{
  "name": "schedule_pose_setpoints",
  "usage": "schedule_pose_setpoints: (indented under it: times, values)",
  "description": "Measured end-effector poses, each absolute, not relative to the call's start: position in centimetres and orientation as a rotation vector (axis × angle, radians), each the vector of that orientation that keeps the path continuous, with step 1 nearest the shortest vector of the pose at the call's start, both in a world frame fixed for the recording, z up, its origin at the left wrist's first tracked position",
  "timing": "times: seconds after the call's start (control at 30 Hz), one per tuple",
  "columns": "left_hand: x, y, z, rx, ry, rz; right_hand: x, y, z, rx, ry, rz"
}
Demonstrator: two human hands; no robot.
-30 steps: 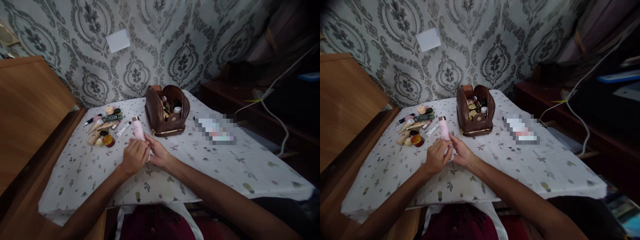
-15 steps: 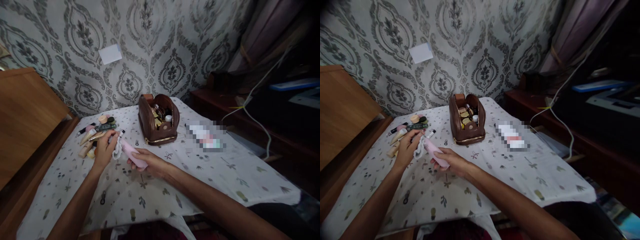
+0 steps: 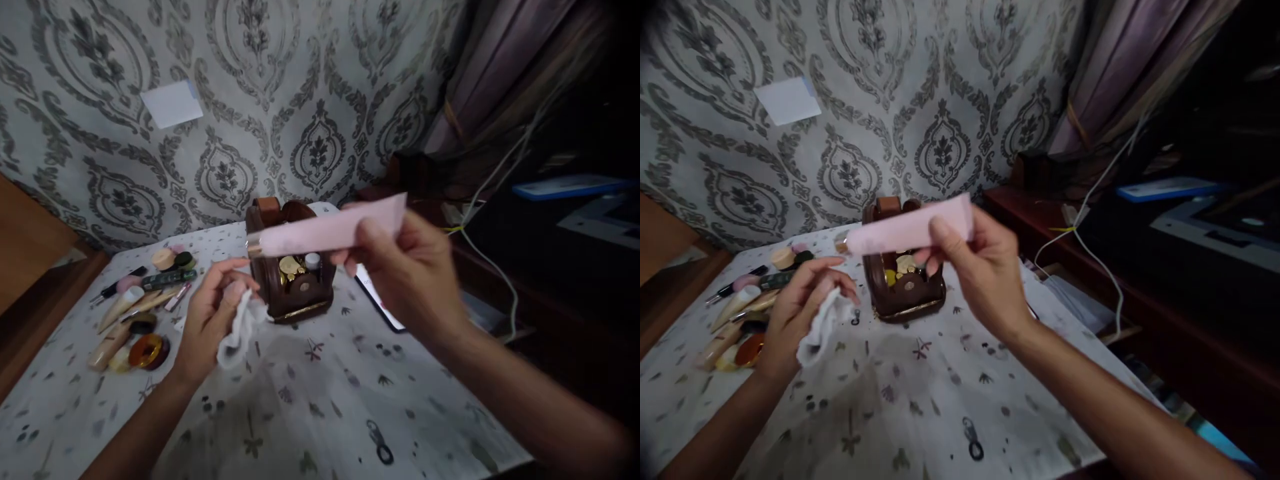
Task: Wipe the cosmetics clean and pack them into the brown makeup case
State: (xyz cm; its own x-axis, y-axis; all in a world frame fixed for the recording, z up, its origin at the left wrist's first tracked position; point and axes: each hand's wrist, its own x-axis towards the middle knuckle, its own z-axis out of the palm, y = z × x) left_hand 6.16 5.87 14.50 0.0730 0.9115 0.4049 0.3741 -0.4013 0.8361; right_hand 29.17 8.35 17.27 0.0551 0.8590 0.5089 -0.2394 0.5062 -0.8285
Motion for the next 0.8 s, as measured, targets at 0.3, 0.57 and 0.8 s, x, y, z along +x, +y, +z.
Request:
schedule_pose_setpoints:
  times: [0.3,0.57,0.8]
  values:
    - [7.0,7.0,8.0,2.477,1.221,1.037,30.7,19.0,19.0,-0.714,-1.866,0.764]
    - [7.4,6.6,5.3,2.402,1.373,1.139,27.3,24.5,16.1,-0.602,-2.232,0.865]
    - [7.2,6.2,3.9,2.339,1.328,1.129,26.9,25.3,15.5,-0.481,-2.469,0.78]
